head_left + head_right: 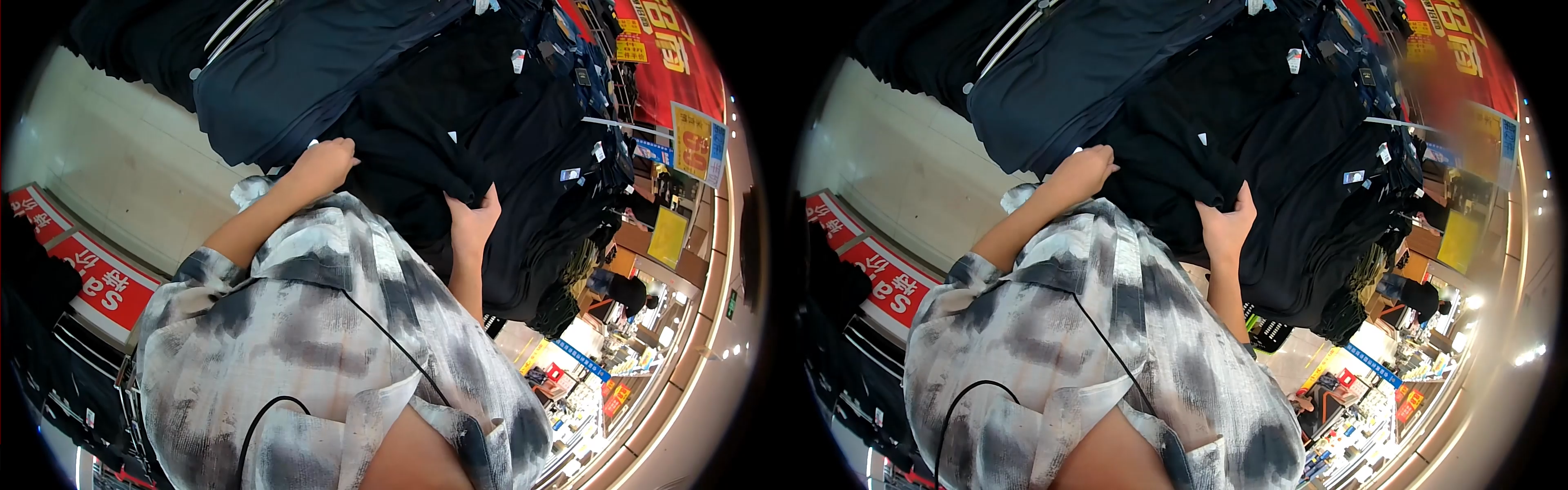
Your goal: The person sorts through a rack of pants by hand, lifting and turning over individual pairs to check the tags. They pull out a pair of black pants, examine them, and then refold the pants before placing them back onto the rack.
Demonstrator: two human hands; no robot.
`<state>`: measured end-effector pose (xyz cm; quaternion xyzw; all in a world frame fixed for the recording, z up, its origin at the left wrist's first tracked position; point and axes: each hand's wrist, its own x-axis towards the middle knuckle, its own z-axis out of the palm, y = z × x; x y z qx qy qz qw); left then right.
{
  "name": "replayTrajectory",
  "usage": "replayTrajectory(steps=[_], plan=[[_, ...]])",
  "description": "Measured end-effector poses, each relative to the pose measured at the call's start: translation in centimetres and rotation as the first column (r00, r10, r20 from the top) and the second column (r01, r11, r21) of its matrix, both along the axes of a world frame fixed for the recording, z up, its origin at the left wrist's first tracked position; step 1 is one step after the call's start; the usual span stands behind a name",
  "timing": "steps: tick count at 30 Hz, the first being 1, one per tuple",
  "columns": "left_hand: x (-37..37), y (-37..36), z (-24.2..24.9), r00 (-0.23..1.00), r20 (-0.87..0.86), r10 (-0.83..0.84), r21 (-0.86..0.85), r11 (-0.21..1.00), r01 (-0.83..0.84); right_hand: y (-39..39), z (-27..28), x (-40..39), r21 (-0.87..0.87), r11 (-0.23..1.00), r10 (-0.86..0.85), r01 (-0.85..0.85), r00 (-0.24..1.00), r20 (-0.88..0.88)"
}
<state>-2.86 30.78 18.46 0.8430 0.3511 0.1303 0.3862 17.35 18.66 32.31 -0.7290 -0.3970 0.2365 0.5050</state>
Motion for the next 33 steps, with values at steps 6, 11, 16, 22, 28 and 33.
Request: replayTrajectory(steps=[6,11,16,22,28,33], plan=[[-0.2,0.7,-0.6,0.99,-0.007,0.143,0.138,0.98,-0.141,-0.1,0.0,0.1,0.036,0.999,0.021,-0.02,0.999,-0.031],[-0.1,1.2,2.1,0.981,0.148,0.122,0.201,0.968,-0.151,0.1,0.5,-0.8,0.038,0.999,0.001,0.002,0.995,-0.1],[1.2,-0.2,4.7,0.856,0.493,-0.157,0.139,0.985,0.101,0.8,1.1,-1.5,0.045,0.997,-0.054,0.062,0.987,-0.152],[1.8,-0.8,6.2,0.765,0.64,-0.068,0.107,0.994,-0.001,1.2,1.3,-2.1,0.088,0.995,-0.034,0.047,0.989,-0.144],[1.9,-0.3,5.6,0.784,0.603,-0.147,0.12,0.988,0.093,0.9,0.8,-2.0,0.085,0.994,-0.05,0.062,0.99,-0.135],[2.0,-0.4,5.3,0.75,0.657,-0.075,0.092,0.996,0.018,0.9,0.8,-1.9,0.088,0.995,-0.039,0.052,0.988,-0.151]])
